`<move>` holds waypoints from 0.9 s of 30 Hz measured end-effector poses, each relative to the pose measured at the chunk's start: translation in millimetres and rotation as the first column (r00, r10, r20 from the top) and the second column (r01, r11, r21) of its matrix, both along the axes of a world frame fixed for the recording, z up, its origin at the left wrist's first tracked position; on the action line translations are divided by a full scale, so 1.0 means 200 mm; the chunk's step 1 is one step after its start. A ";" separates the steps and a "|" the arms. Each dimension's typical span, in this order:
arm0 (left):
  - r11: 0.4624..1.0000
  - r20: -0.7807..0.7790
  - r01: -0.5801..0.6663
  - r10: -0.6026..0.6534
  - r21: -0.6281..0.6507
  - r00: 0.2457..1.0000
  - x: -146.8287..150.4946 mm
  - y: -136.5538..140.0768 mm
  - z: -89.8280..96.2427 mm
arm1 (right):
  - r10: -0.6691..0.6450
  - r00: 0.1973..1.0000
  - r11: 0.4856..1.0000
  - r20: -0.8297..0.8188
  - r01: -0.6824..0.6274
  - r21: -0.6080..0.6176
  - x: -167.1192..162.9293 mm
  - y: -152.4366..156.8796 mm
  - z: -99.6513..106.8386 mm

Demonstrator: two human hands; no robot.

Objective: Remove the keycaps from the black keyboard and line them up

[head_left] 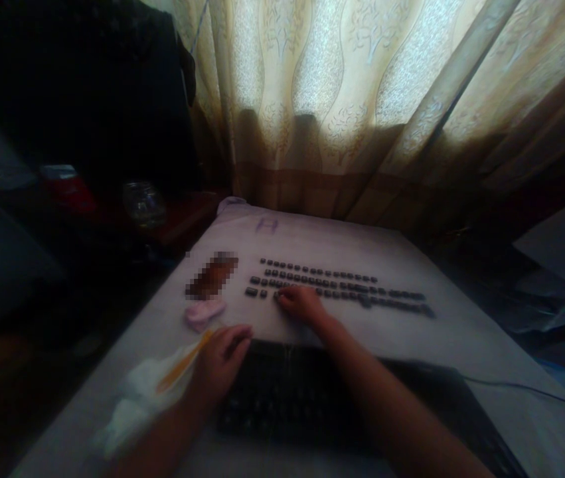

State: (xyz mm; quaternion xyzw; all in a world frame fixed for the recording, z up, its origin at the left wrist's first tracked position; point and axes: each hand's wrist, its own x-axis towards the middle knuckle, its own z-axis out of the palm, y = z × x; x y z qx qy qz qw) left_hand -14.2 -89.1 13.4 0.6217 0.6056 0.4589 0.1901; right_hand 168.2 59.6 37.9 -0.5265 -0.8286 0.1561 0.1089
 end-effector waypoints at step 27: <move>0.999 0.007 0.027 -0.027 -0.025 1.000 0.00 0.00 -0.01 | 0.035 0.997 0.998 0.064 -0.039 0.054 -0.03 0.00 -0.03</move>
